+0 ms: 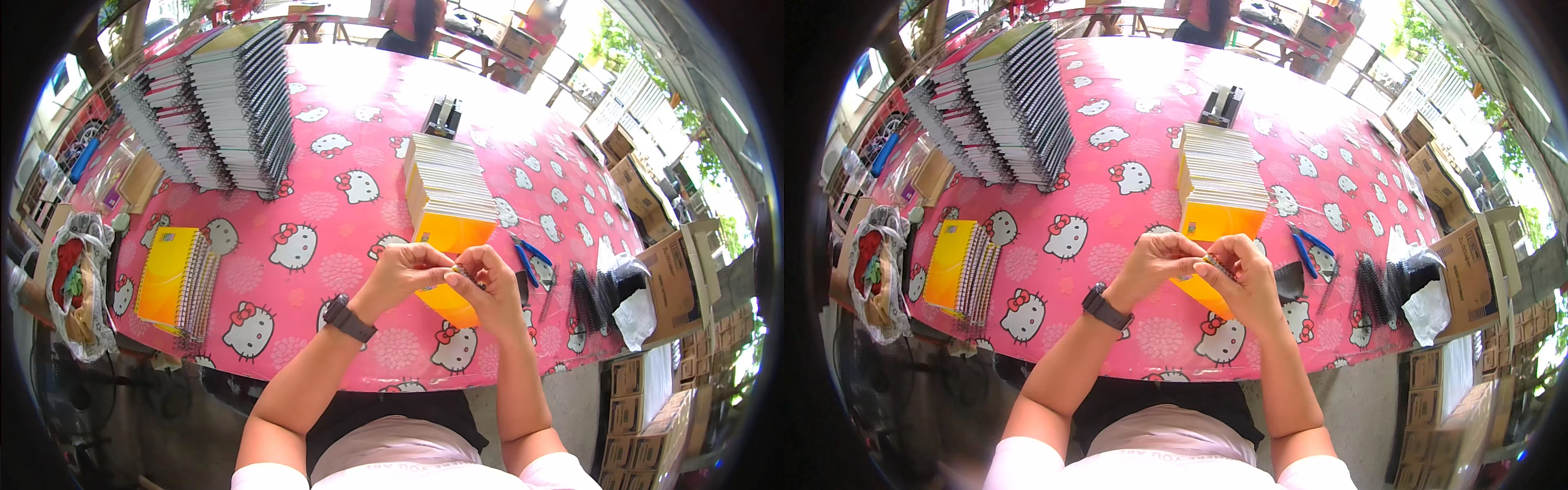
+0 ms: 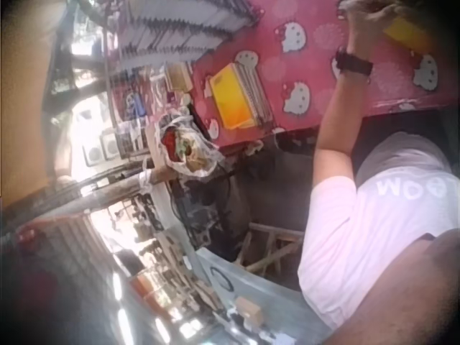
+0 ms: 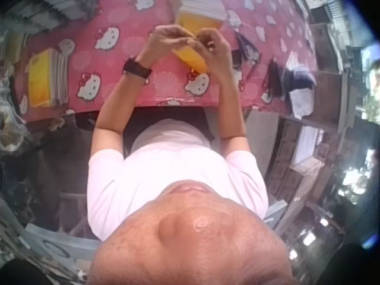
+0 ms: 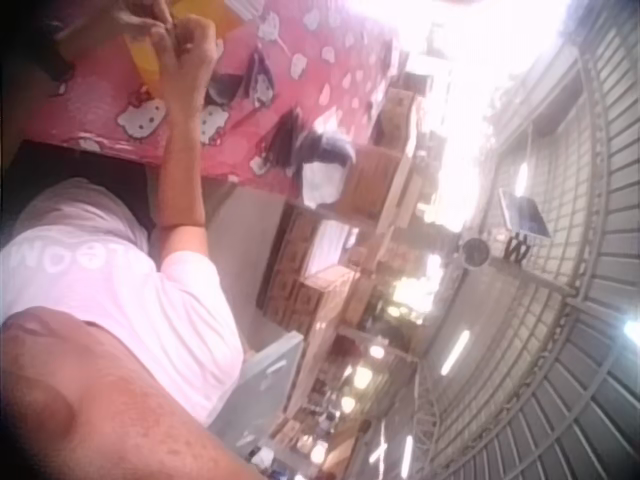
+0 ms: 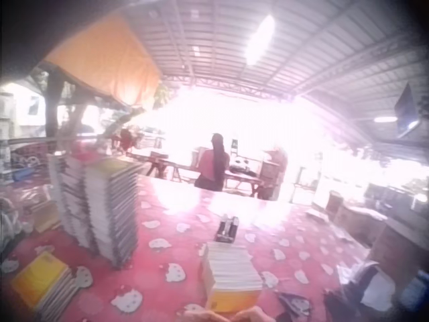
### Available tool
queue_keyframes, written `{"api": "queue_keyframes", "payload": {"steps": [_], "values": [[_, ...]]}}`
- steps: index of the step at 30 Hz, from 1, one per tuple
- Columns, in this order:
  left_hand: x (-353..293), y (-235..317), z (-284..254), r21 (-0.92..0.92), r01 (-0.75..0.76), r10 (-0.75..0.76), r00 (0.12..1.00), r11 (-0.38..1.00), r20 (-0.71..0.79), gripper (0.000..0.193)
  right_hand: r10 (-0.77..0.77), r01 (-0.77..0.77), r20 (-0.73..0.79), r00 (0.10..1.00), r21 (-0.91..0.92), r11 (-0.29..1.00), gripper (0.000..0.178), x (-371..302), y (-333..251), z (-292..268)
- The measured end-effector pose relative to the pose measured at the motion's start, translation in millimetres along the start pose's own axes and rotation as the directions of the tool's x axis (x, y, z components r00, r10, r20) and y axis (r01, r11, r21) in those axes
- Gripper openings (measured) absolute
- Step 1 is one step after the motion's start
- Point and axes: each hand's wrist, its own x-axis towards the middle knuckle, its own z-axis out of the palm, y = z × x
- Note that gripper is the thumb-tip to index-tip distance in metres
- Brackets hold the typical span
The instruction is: The person repeatedly picks up small yellow spiral-bound notebooks and black spiral binding coils from a table, inserts the coils into the notebooks, and places the finished items into a stack. The process is repeated continuously throughout the clip.
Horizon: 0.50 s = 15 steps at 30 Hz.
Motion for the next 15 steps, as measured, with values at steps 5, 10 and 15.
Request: {"api": "queue_keyframes", "payload": {"steps": [5, 10, 15], "values": [[2, -4, 6, -0.002, -0.105, 0.105, 0.994, 0.994, -0.014, 0.015, 0.003, -0.003, -0.011, 1.000, -0.043, 0.999, 0.026, 1, 4, -2], [3, -1, 7, 0.044, -0.140, 0.142, 0.988, 0.989, -0.063, 0.013, -0.083, 0.074, -0.075, 0.994, -0.123, 0.990, 0.019, 0, -1, 4], [4, 0, 7, 0.027, -0.125, 0.127, 0.987, 0.992, -0.104, 0.014, -0.123, 0.119, 0.003, 0.992, -0.265, 0.957, 0.026, 5, -4, 5]]}}
